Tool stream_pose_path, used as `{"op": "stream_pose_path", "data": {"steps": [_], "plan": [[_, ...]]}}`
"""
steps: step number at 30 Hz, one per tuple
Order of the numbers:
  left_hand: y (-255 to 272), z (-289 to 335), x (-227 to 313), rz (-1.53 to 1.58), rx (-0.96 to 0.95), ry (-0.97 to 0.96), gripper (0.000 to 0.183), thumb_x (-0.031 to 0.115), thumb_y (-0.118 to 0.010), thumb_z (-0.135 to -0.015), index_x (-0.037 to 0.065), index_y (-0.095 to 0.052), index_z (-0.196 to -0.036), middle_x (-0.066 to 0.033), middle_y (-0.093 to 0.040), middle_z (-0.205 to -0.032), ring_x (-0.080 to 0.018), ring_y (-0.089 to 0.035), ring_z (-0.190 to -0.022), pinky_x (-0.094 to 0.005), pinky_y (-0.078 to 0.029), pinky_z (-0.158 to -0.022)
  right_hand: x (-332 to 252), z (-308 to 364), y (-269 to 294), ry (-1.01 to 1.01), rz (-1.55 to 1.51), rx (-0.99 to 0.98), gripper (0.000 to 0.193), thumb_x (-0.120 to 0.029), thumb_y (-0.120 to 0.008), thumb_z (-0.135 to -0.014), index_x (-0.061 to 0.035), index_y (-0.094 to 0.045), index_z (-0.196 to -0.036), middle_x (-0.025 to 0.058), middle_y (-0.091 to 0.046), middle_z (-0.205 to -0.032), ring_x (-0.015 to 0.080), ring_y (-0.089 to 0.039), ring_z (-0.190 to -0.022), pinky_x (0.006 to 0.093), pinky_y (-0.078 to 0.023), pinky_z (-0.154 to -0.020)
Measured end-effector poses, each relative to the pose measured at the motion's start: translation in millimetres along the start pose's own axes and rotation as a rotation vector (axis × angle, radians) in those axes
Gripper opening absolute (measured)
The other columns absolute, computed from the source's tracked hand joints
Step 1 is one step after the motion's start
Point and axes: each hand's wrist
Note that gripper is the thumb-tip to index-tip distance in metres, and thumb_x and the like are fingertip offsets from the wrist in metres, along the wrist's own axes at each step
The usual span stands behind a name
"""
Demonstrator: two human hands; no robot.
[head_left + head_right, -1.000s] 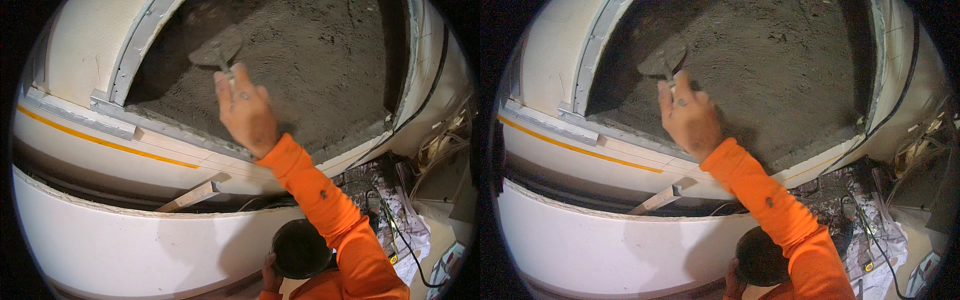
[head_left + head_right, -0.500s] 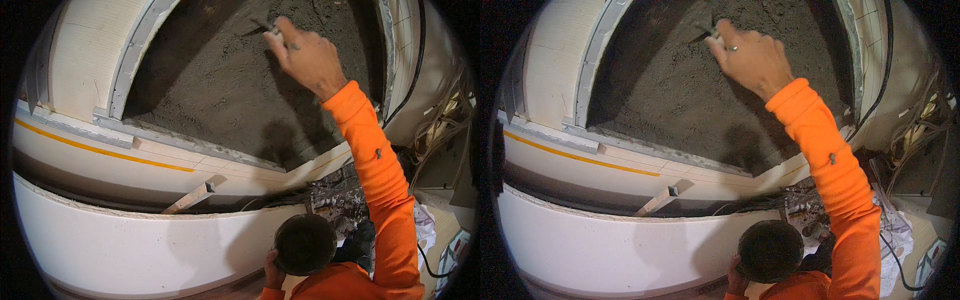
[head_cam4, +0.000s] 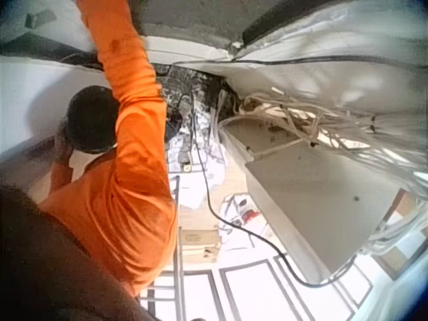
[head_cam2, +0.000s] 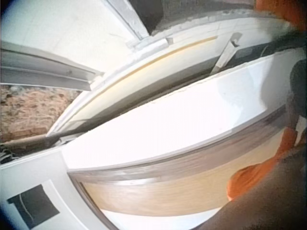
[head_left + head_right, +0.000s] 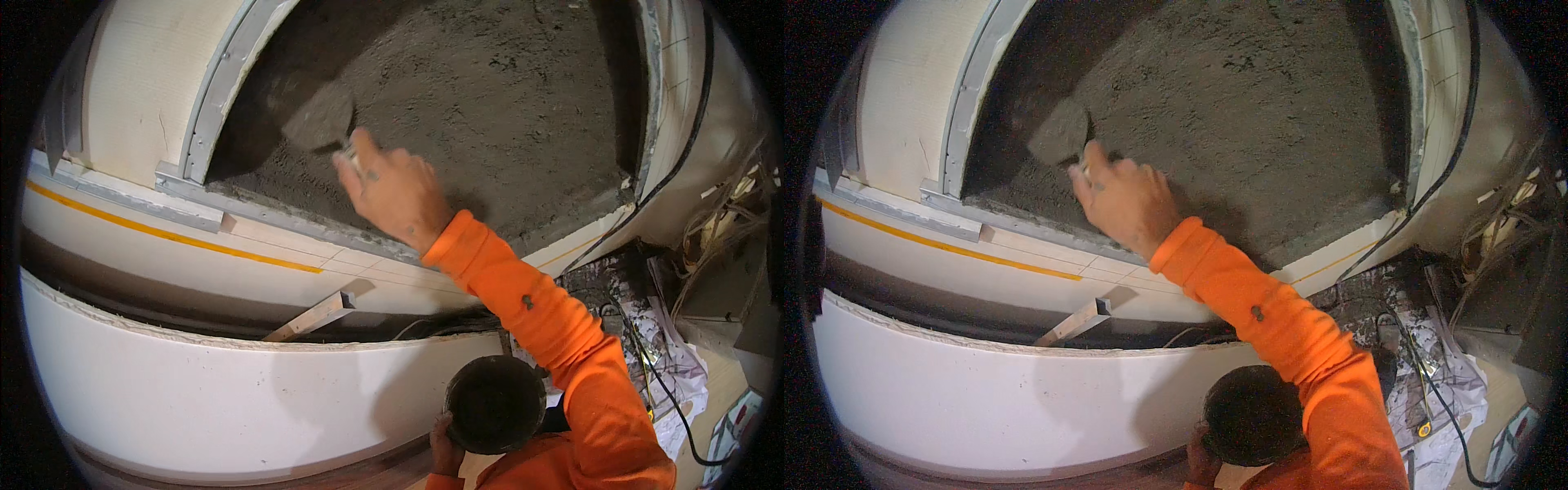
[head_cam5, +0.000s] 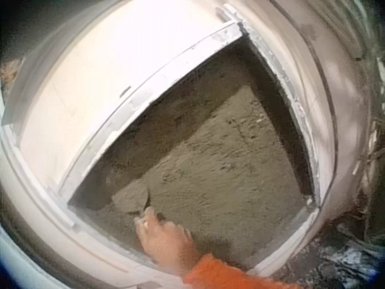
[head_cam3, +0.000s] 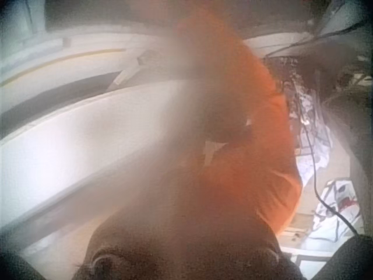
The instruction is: The person scoops cement from a bucket with a trowel and applies it to a recessed wall opening, smoothing the surface repeatedly. The person briefly uses a tape measure to check dimensions before resuming application.
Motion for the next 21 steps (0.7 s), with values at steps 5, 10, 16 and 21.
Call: {"op": "stream_pose_path", "data": {"steps": [5, 10, 16, 21], "plan": [[16.1, -11.6, -0.5, 0.038, -0.056, -0.006, 0.026, 0.014, -0.061, -0.098, 0.000, -0.063, -0.120, -0.0151, -0.069, -0.123, -0.0292, -0.065, -0.115, -0.0425, -0.051, -0.104, 25.0, -11.1, 45.5, 0.107, 0.243, 0.117, 0.032, -0.044, -0.055, -0.104, -0.0124, -0.057, -0.113, 0.0192, -0.074, -0.080, 0.0426, -0.074, -0.076, 0.0584, -0.058, -0.065], [1.0, -9.4, 7.9, 0.033, -0.086, 0.024, 0.025, 0.015, -0.061, -0.098, 0.000, -0.064, -0.118, -0.0139, -0.069, -0.121, -0.0306, -0.065, -0.115, -0.0444, -0.050, -0.106, 86.5, -45.3, 134.4, 0.096, 0.496, 0.434, 0.033, -0.044, -0.059, -0.103, -0.0147, -0.061, -0.118, 0.0209, -0.074, -0.088, 0.0421, -0.073, -0.082, 0.0517, -0.058, -0.065], [27.9, -25.8, -4.9, 0.025, -0.050, -0.016, 0.021, 0.016, -0.064, -0.097, 0.001, -0.065, -0.111, -0.0146, -0.070, -0.120, -0.0306, -0.064, -0.115, -0.0457, -0.048, -0.108, 102.1, -49.2, 150.5, -0.089, -0.188, 0.395, 0.031, -0.035, -0.053, -0.106, -0.0102, -0.060, -0.124, 0.0203, -0.068, -0.084, 0.0436, -0.069, -0.083, 0.0520, -0.057, -0.084], [10.7, -11.6, 4.0, 0.037, -0.094, -0.045, 0.022, 0.019, -0.063, -0.097, 0.002, -0.064, -0.112, -0.0139, -0.068, -0.121, -0.0297, -0.063, -0.116, -0.0458, -0.047, -0.109, 38.6, -27.4, 41.4, 0.124, -0.228, 0.296, 0.021, -0.024, -0.056, -0.106, -0.0028, -0.060, -0.107, 0.0224, -0.065, -0.087, 0.0429, -0.068, -0.079, 0.0549, -0.056, -0.073]]}}
Point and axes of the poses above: each hand's wrist, its own z-axis away from the middle knuckle, its own y-axis out of the back of the hand, x = y × z
